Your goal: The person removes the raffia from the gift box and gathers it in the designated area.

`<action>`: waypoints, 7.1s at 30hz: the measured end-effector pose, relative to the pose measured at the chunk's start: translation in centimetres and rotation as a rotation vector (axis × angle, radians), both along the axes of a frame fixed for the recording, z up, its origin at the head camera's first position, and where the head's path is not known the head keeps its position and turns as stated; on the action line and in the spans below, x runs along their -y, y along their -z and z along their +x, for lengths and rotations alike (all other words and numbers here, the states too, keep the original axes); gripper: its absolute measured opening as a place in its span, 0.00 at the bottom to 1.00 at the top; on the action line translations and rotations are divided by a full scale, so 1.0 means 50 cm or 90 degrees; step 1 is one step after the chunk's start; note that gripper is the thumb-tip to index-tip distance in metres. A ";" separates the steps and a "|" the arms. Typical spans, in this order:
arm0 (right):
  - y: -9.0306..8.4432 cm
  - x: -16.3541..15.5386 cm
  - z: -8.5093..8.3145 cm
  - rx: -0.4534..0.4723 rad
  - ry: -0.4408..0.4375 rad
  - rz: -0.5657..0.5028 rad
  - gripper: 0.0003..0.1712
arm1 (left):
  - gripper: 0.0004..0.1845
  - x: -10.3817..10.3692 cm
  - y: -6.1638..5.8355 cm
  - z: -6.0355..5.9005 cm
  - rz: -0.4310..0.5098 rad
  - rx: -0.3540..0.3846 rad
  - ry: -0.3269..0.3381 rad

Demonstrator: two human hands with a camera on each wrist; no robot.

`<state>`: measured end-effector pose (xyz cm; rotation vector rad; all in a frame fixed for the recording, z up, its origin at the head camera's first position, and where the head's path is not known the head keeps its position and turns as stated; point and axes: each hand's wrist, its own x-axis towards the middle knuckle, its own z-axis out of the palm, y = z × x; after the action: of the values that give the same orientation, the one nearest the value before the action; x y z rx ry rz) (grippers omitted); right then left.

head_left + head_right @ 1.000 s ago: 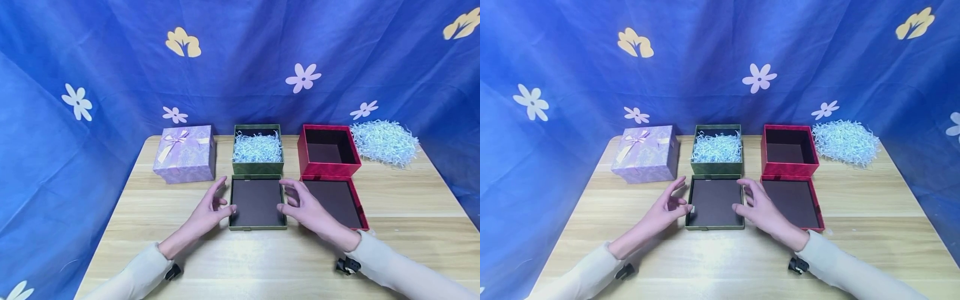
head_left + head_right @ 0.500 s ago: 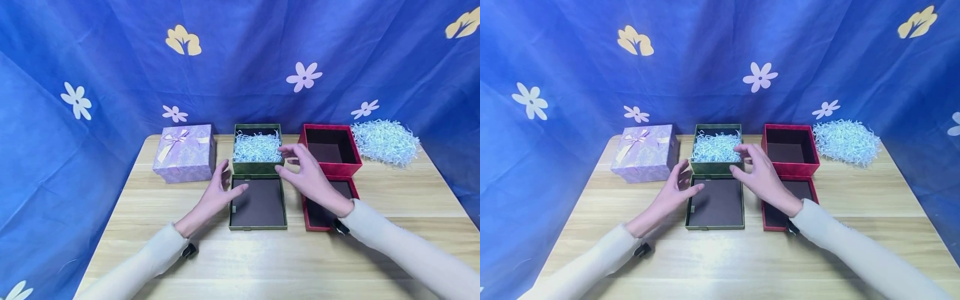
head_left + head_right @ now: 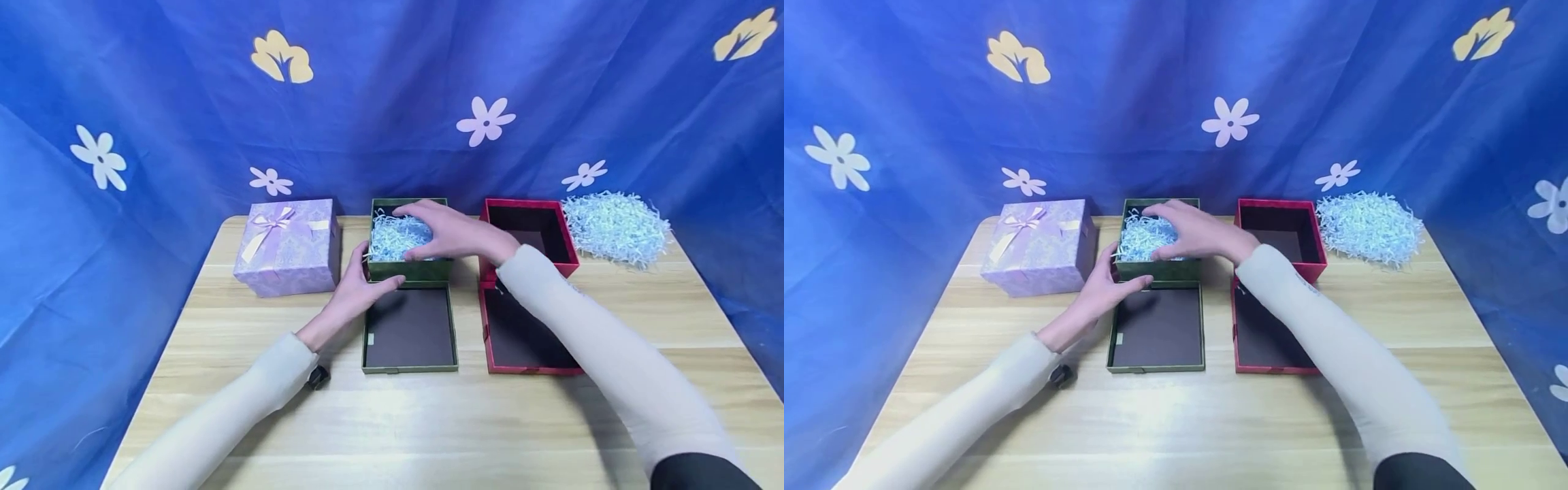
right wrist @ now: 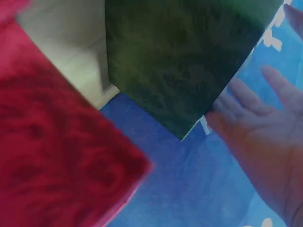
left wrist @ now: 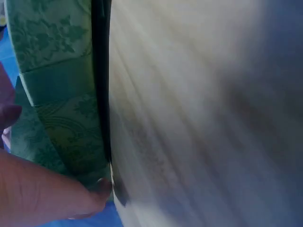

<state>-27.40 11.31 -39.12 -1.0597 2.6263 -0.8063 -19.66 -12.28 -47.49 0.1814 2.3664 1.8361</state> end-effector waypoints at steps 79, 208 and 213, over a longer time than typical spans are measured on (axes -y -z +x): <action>-0.076 -0.012 -0.086 0.123 -0.035 -0.043 0.40 | 0.72 -0.006 -0.037 -0.039 -0.086 0.010 0.010; 0.141 -0.695 0.210 -0.117 0.268 -0.021 0.50 | 0.56 0.065 -0.082 -0.019 0.004 0.047 0.029; 0.135 -0.687 0.227 -0.077 0.316 -0.047 0.47 | 0.56 0.068 -0.087 -0.010 -0.005 0.041 0.034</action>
<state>-16.02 45.66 -45.86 -0.4785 3.0331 -0.9610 -20.17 -15.70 -43.15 0.1788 2.3025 1.7810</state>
